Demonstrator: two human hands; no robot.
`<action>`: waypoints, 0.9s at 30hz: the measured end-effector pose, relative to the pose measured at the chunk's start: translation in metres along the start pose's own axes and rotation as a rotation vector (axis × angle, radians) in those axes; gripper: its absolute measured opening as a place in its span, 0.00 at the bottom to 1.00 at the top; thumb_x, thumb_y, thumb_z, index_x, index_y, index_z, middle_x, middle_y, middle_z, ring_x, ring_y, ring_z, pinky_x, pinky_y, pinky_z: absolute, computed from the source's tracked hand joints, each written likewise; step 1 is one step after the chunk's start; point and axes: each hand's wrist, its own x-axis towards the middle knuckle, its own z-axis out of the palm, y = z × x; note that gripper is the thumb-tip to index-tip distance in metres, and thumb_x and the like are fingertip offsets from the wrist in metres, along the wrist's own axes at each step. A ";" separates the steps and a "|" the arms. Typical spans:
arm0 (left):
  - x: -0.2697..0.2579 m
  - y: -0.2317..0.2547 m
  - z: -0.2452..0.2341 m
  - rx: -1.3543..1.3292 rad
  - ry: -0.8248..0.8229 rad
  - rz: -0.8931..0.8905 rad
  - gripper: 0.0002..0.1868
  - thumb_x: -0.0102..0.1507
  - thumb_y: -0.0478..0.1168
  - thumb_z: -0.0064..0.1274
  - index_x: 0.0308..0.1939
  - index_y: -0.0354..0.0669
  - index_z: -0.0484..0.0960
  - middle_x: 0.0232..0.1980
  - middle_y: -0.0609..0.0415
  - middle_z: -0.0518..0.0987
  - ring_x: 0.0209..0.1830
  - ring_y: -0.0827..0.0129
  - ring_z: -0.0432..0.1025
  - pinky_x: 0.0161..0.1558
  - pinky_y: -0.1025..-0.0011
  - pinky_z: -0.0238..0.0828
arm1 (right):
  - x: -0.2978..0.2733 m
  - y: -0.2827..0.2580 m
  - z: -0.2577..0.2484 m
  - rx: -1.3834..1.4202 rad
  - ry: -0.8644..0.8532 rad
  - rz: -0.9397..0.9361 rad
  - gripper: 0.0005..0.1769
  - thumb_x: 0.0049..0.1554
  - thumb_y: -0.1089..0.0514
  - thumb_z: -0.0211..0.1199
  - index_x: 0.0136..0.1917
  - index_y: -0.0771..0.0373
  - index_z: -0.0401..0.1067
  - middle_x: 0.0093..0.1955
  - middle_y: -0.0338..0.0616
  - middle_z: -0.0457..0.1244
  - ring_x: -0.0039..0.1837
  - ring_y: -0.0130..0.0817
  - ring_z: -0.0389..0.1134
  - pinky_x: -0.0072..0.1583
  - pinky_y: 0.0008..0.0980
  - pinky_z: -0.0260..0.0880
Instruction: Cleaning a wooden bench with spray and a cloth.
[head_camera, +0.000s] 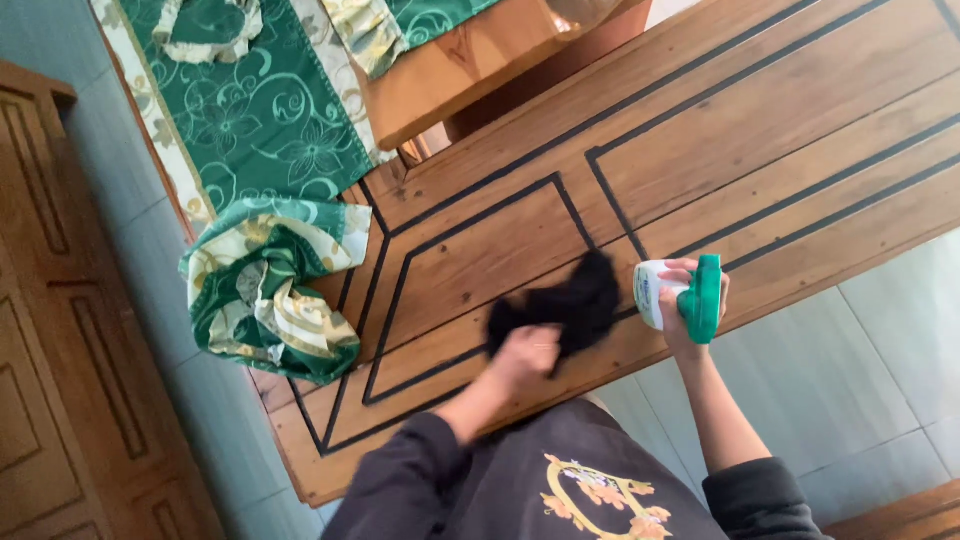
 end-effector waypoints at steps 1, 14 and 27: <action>-0.027 -0.008 -0.021 -0.001 0.001 -0.007 0.12 0.61 0.29 0.41 0.44 0.33 0.80 0.57 0.40 0.74 0.61 0.51 0.67 0.56 0.49 0.62 | 0.001 -0.004 -0.002 0.002 -0.007 0.000 0.25 0.59 0.64 0.64 0.66 0.65 0.58 0.63 0.52 0.64 0.58 0.38 0.72 0.64 0.37 0.72; 0.070 0.017 -0.094 -0.100 0.207 -0.392 0.24 0.68 0.52 0.49 0.68 0.57 0.76 0.80 0.51 0.60 0.82 0.60 0.51 0.74 0.36 0.40 | 0.037 -0.064 -0.055 -0.495 -0.490 0.383 0.22 0.51 0.59 0.69 0.60 0.59 0.73 0.40 0.50 0.69 0.44 0.47 0.72 0.49 0.40 0.71; -0.089 0.015 -0.104 -0.072 -0.001 -0.665 0.39 0.60 0.53 0.54 0.71 0.38 0.66 0.78 0.29 0.52 0.80 0.39 0.43 0.72 0.34 0.39 | -0.015 -0.031 -0.078 -0.624 -0.301 0.387 0.20 0.49 0.59 0.71 0.55 0.60 0.73 0.41 0.50 0.69 0.45 0.48 0.72 0.49 0.41 0.72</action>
